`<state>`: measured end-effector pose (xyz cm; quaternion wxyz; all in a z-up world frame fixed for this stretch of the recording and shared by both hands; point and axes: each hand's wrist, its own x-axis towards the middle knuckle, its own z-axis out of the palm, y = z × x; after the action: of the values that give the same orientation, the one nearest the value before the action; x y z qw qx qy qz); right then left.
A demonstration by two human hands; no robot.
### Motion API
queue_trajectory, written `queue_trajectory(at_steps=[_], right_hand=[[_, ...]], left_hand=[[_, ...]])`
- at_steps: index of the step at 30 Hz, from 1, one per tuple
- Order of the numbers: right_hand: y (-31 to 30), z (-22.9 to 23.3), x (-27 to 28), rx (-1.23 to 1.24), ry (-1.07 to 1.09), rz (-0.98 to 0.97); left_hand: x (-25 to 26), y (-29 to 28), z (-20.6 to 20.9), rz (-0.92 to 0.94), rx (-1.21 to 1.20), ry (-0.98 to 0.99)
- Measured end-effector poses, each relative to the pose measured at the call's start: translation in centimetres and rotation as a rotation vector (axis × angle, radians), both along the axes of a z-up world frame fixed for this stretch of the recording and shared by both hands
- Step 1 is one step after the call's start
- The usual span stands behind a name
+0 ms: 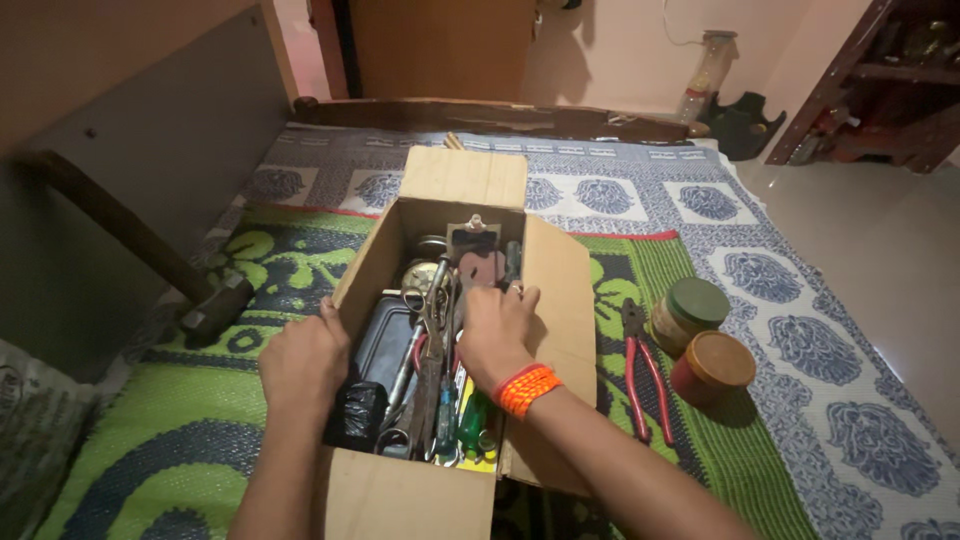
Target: The person opens a cardboard box on a patterned mat and removes various items one by one, including containers, tools, and a plastic tray. The items are placed on the mat beside the box. The person then removes a small piece of cardboard from inside the box and sets it aside.
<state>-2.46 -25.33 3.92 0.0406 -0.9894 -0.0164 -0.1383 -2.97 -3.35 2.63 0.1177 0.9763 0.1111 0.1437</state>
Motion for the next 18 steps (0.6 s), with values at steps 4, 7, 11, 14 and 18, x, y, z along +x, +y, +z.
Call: queue_trajectory(at_steps=[4, 7, 11, 14, 18], right_hand=[[-1.9, 1.7, -1.2, 0.168, -0.282, 0.028], [-4.3, 4.2, -2.0, 0.414, -0.329, 0.049], [-8.8, 6.3, -3.9, 0.813, -0.318, -0.100], [-12.8, 5.3, -4.1, 0.928, -0.472, -0.171], [-19.3, 0.7, -4.8, 0.742, -0.541, -0.315]], left_hand=[[-0.1, 0.3, -0.3, -0.001, -0.005, 0.001], [0.0, 0.2, -0.6, -0.005, -0.032, 0.021], [0.0, 0.3, -0.7, 0.002, 0.002, 0.009], [-0.4, 0.4, -0.6, -0.031, 0.006, 0.000], [-0.6, 0.2, -0.2, -0.024, -0.008, 0.028]])
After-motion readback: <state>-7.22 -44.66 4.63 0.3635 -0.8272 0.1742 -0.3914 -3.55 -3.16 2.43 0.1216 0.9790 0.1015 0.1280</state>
